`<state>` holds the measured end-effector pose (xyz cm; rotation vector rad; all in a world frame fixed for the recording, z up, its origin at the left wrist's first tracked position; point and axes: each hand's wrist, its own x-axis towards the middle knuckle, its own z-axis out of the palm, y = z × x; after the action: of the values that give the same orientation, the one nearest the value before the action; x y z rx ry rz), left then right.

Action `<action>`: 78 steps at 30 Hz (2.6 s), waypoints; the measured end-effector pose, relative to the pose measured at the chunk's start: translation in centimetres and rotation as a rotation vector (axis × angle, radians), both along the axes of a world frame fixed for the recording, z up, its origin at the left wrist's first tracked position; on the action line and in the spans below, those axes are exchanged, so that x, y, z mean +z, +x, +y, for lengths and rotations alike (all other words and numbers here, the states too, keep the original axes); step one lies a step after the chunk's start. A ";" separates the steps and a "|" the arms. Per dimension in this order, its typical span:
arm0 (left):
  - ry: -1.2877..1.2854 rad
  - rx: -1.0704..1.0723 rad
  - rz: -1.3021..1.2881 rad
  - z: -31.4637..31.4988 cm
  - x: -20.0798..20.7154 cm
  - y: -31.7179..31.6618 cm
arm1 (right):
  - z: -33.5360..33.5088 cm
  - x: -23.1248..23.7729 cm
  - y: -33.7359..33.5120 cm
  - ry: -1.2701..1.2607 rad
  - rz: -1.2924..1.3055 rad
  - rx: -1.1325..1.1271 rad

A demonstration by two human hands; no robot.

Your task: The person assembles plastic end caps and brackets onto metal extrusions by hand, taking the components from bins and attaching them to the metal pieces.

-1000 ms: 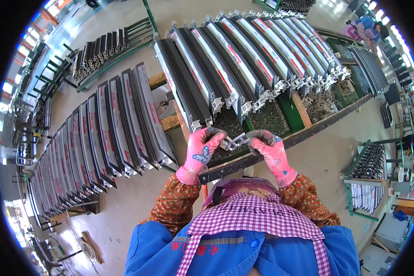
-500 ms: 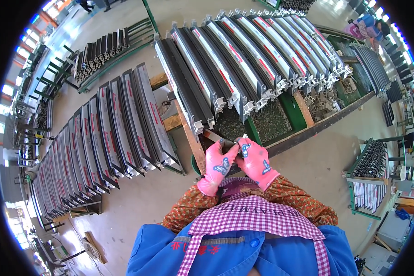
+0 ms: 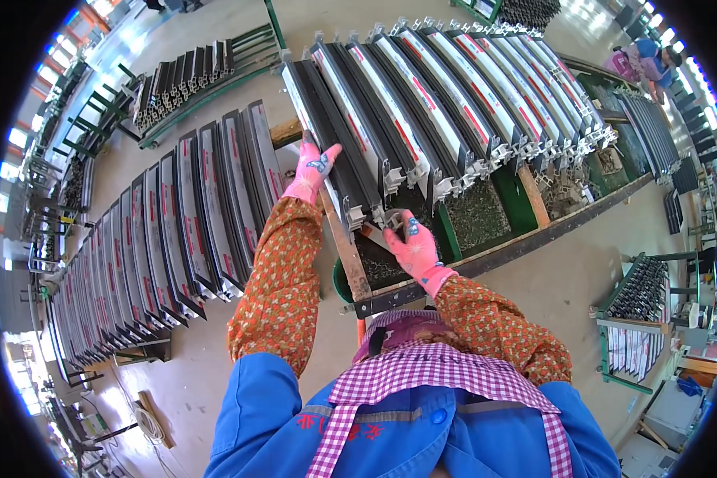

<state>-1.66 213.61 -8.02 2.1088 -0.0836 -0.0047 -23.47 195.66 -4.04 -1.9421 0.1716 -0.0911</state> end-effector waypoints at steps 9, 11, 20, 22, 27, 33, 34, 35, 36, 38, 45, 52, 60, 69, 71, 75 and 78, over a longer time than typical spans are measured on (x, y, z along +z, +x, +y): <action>0.191 0.093 0.019 -1.9 -0.7 -1.1 | 0.6 0.8 -0.4 -0.319 -0.005 0.021; 0.211 0.094 0.018 -2.7 0.2 -1.6 | -0.6 0.3 0.2 -0.298 -0.010 0.100; 0.278 0.069 0.063 0.0 -0.1 -0.3 | -0.5 1.3 1.9 -0.361 0.066 0.265; 0.271 0.042 0.064 -0.4 0.5 -0.3 | -0.2 0.7 2.5 -0.324 -0.008 0.138; 0.424 0.086 0.260 -2.1 0.8 0.7 | -1.4 1.1 4.2 -0.436 0.132 0.106; 0.241 0.143 0.179 1.8 -3.1 3.8 | -0.1 1.6 3.2 -0.402 -0.010 0.118; 0.149 0.150 0.146 2.2 -3.7 4.2 | -0.8 2.5 2.4 -0.398 -0.001 0.144; 0.155 0.114 0.088 2.7 -3.9 5.0 | -1.4 2.2 1.7 -0.352 -0.053 0.131; 0.246 0.095 0.130 -1.3 -3.3 4.5 | -4.2 1.8 0.3 -0.375 -0.030 0.078; 0.160 0.065 0.135 -0.9 -3.5 4.7 | -6.7 2.5 -2.2 -0.210 0.015 0.060; 0.534 -0.015 0.021 -2.2 1.7 3.1 | -19.4 2.3 -12.1 -0.200 0.199 -0.077; 0.967 0.307 -0.239 -5.7 10.4 2.7 | -34.9 1.4 -19.1 -0.139 0.275 -0.260; 0.368 -0.120 -0.371 -38.1 16.9 -1.9 | -50.9 2.3 -20.2 0.018 0.232 -0.374; 0.630 -0.510 -0.356 -63.8 15.0 0.7 | -66.9 8.9 -5.1 -0.364 -0.100 -0.225; 0.773 -0.517 -0.385 -67.7 13.3 2.2 | -69.6 10.3 0.0 -0.549 -0.184 -0.172; 0.815 -0.516 -0.287 -72.4 9.4 5.0 | -72.9 8.6 8.2 -0.734 -0.294 -0.085; 0.777 -0.488 -0.315 -74.2 9.2 5.7 | -73.8 8.1 12.9 -0.884 -0.282 -0.052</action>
<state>4.04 139.44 1.18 2.7857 -0.9078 0.0043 -10.53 121.84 4.09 -2.7690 -0.0204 -0.5481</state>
